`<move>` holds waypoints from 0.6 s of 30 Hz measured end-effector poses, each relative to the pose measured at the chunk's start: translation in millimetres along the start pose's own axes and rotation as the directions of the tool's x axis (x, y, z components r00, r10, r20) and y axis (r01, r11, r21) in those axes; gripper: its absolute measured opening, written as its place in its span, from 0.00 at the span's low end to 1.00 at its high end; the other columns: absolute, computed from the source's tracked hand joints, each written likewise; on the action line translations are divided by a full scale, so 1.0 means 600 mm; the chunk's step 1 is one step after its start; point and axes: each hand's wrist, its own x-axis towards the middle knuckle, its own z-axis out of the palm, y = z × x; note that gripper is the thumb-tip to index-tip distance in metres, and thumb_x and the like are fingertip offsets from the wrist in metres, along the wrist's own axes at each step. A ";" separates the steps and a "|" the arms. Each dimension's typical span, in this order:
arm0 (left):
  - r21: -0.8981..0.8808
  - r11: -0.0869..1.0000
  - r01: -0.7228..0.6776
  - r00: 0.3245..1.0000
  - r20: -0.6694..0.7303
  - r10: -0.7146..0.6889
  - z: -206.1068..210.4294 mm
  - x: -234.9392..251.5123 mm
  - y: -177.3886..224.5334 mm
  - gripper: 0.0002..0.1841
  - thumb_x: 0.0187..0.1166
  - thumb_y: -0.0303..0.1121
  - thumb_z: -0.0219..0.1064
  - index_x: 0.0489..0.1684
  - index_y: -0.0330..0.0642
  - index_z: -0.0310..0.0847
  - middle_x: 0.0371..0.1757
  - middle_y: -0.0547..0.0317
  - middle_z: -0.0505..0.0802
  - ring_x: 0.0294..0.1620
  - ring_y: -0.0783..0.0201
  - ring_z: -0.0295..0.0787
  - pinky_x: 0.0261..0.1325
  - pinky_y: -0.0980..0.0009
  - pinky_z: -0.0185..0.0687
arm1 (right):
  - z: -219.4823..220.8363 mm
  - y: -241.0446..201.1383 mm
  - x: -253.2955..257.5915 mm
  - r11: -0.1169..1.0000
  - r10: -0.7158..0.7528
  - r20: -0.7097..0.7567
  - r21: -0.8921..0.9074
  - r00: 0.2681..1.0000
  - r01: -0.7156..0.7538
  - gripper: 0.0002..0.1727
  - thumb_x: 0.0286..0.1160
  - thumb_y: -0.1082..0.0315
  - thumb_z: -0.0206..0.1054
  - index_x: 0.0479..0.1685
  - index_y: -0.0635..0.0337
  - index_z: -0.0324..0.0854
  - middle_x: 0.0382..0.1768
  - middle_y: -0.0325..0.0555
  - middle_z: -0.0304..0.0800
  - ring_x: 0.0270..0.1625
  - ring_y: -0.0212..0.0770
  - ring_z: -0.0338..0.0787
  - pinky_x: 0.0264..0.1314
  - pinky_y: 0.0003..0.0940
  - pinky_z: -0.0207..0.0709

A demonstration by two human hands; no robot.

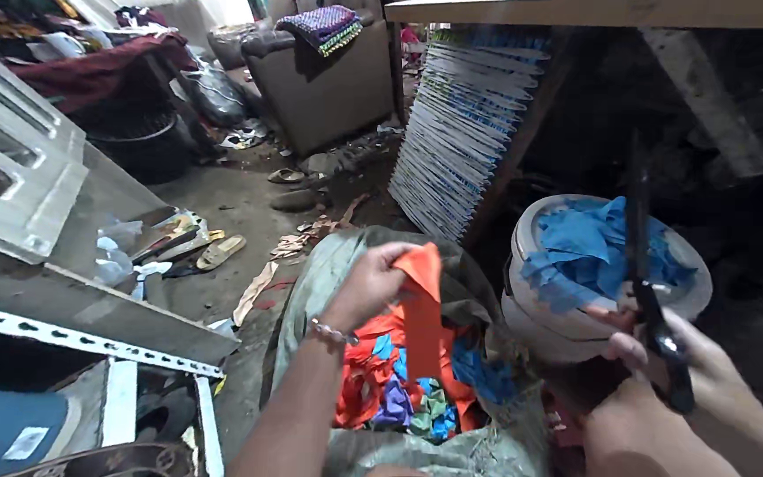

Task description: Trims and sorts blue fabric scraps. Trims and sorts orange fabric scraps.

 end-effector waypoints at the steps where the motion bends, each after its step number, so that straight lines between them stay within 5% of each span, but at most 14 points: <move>1: 0.033 0.999 -0.011 0.998 -0.065 0.013 -0.024 0.007 -0.001 0.15 0.85 0.20 0.57 0.63 0.38 0.84 0.45 0.54 0.94 0.36 0.66 0.92 0.42 0.65 0.92 | 0.003 0.012 -0.012 0.999 0.031 0.019 -0.019 0.999 -0.031 0.26 0.73 0.51 0.74 0.62 0.58 0.75 0.56 0.35 0.94 0.44 0.30 0.94 0.44 0.29 0.90; 5: 0.087 0.996 0.015 0.930 -0.367 0.018 -0.100 0.040 -0.039 0.16 0.84 0.19 0.58 0.65 0.38 0.83 0.51 0.51 0.94 0.37 0.64 0.93 0.40 0.65 0.92 | 0.007 0.012 -0.050 0.947 0.296 0.100 -0.158 0.950 -0.279 0.27 0.75 0.57 0.71 0.64 0.69 0.73 0.59 0.48 0.91 0.48 0.35 0.93 0.53 0.36 0.88; 9: -0.013 0.999 0.045 0.755 -0.655 -0.043 -0.152 0.079 -0.108 0.17 0.83 0.17 0.57 0.67 0.33 0.80 0.56 0.45 0.90 0.42 0.64 0.92 0.46 0.65 0.91 | 0.003 0.035 -0.072 0.946 0.266 0.162 -0.235 0.950 -0.225 0.27 0.77 0.58 0.72 0.63 0.73 0.74 0.57 0.53 0.92 0.50 0.34 0.92 0.55 0.32 0.84; 13: -0.100 0.995 -0.010 0.649 -0.758 -0.069 -0.182 0.100 -0.222 0.19 0.84 0.17 0.57 0.73 0.31 0.74 0.64 0.39 0.85 0.54 0.57 0.89 0.55 0.58 0.88 | 0.006 0.041 -0.068 0.944 0.263 0.206 -0.255 0.943 -0.208 0.26 0.76 0.59 0.72 0.63 0.73 0.75 0.59 0.56 0.91 0.49 0.35 0.92 0.54 0.33 0.84; 18: -0.003 0.848 0.529 0.660 -0.627 -0.414 -0.169 0.074 -0.346 0.28 0.76 0.20 0.69 0.78 0.30 0.72 0.72 0.29 0.81 0.70 0.36 0.81 0.70 0.42 0.77 | 0.004 0.046 -0.068 0.933 0.278 0.220 -0.294 0.935 -0.208 0.26 0.76 0.61 0.72 0.61 0.74 0.75 0.58 0.57 0.92 0.48 0.36 0.92 0.54 0.35 0.85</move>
